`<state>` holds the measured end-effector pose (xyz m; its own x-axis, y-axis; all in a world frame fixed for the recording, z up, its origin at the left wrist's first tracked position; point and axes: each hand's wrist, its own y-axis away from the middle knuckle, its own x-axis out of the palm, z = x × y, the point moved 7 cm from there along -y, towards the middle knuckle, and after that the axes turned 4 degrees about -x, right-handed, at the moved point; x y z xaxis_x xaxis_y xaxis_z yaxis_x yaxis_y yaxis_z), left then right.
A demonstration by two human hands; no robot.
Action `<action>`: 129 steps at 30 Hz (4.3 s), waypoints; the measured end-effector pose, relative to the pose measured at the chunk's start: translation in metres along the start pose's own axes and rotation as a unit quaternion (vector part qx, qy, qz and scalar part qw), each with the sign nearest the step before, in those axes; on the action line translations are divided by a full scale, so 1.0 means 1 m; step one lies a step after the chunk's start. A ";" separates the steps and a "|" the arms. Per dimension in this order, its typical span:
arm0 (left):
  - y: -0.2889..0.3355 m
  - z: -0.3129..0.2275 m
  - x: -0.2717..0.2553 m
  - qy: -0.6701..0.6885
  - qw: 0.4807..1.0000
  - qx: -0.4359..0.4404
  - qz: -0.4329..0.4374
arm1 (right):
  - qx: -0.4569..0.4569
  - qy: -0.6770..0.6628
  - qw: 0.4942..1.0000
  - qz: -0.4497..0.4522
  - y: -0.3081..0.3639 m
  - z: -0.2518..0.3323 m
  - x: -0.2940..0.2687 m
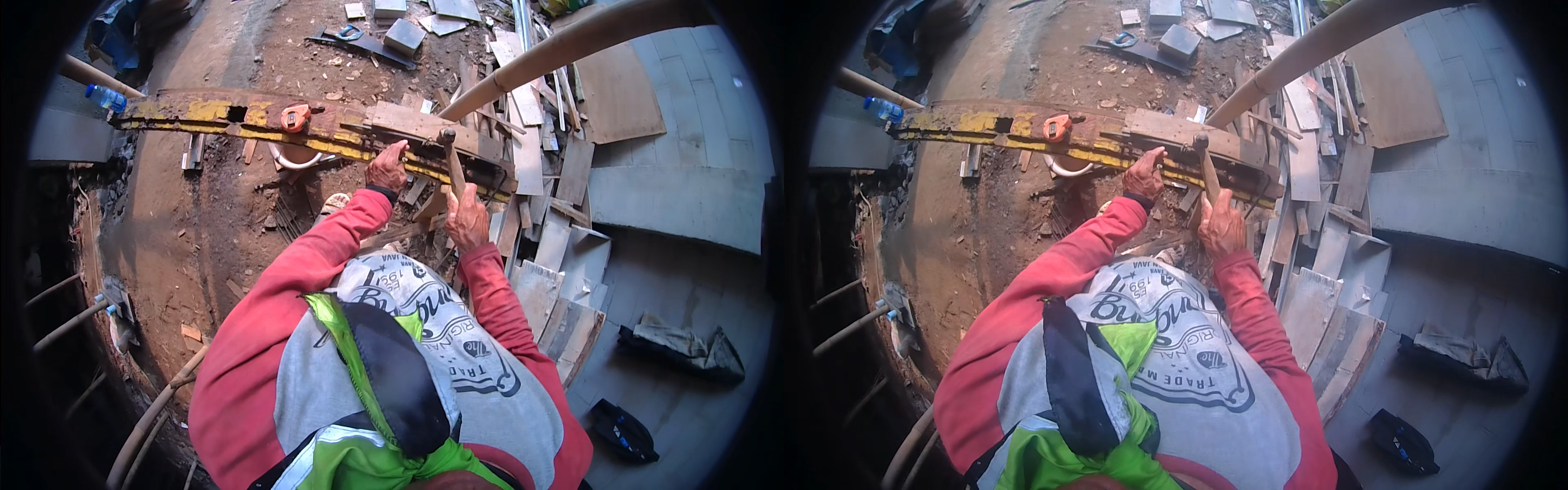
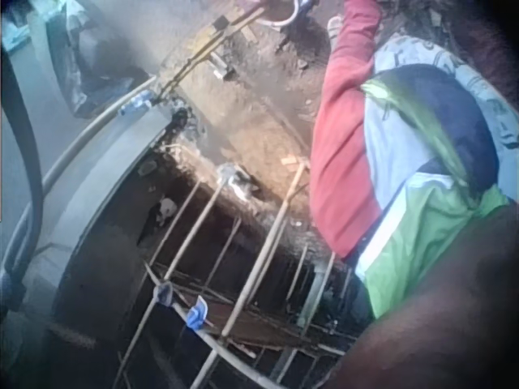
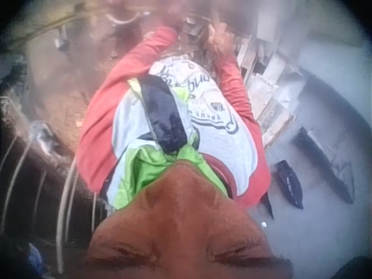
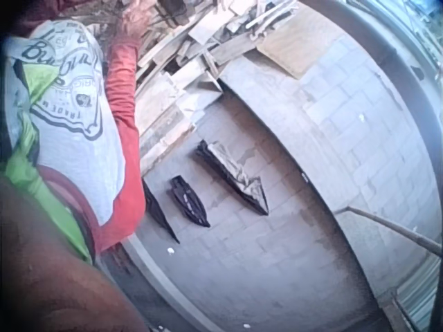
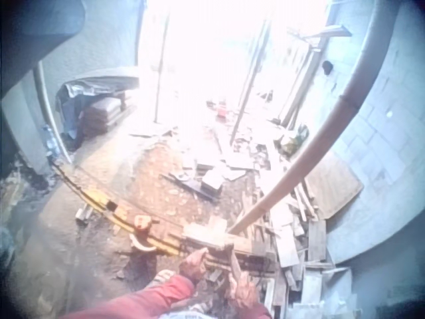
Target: The person assembles a wooden scaffolding structure by positioning planks and securing them with nails. They use a hammer to drive nails into the wood and a metal bar to adjust components. The person retrieves nails from a bucket and continues fastening the structure.
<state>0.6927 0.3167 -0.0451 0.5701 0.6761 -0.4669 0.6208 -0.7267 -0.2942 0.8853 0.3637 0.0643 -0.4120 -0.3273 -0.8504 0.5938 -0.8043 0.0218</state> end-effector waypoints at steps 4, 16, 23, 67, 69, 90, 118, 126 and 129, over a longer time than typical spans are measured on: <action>0.000 -0.004 -0.011 0.007 1.000 -0.010 -0.014 | -0.122 -0.080 0.978 -0.146 0.008 0.065 -0.068; 0.001 0.004 -0.005 0.005 0.999 -0.037 -0.001 | -0.030 -0.067 0.996 -0.054 -0.002 0.016 -0.011; -0.004 0.001 -0.007 0.030 0.999 -0.033 -0.022 | -0.088 -0.139 0.968 -0.187 0.010 0.044 -0.037; -0.008 0.032 -0.166 -0.226 0.973 0.015 0.041 | 0.050 -0.150 0.986 -0.050 0.128 -0.055 0.038; -0.003 0.014 -0.142 -0.156 0.967 -0.013 0.202 | 0.032 -0.167 0.981 -0.094 0.112 -0.050 0.034; -0.080 0.076 -0.183 -0.284 0.948 -0.006 0.145 | -0.036 -0.284 0.955 -0.084 0.040 0.002 0.029; -0.001 -0.021 -0.010 -0.179 0.801 0.031 0.570 | 0.186 -0.322 0.901 -0.222 0.023 -0.184 -0.038; -0.044 -0.047 -0.046 -0.328 0.809 0.083 0.481 | 0.231 -0.205 0.911 -0.273 -0.018 -0.201 -0.020; -0.056 -0.044 -0.046 -0.347 0.818 0.107 0.446 | 0.239 -0.190 0.904 -0.300 -0.028 -0.192 -0.017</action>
<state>0.6548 0.3317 0.0296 0.2554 -0.3136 -0.9146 -0.0267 -0.9479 0.3176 1.0084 0.4875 -0.0231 -0.8216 0.1649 -0.5457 -0.1442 -0.9862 -0.0809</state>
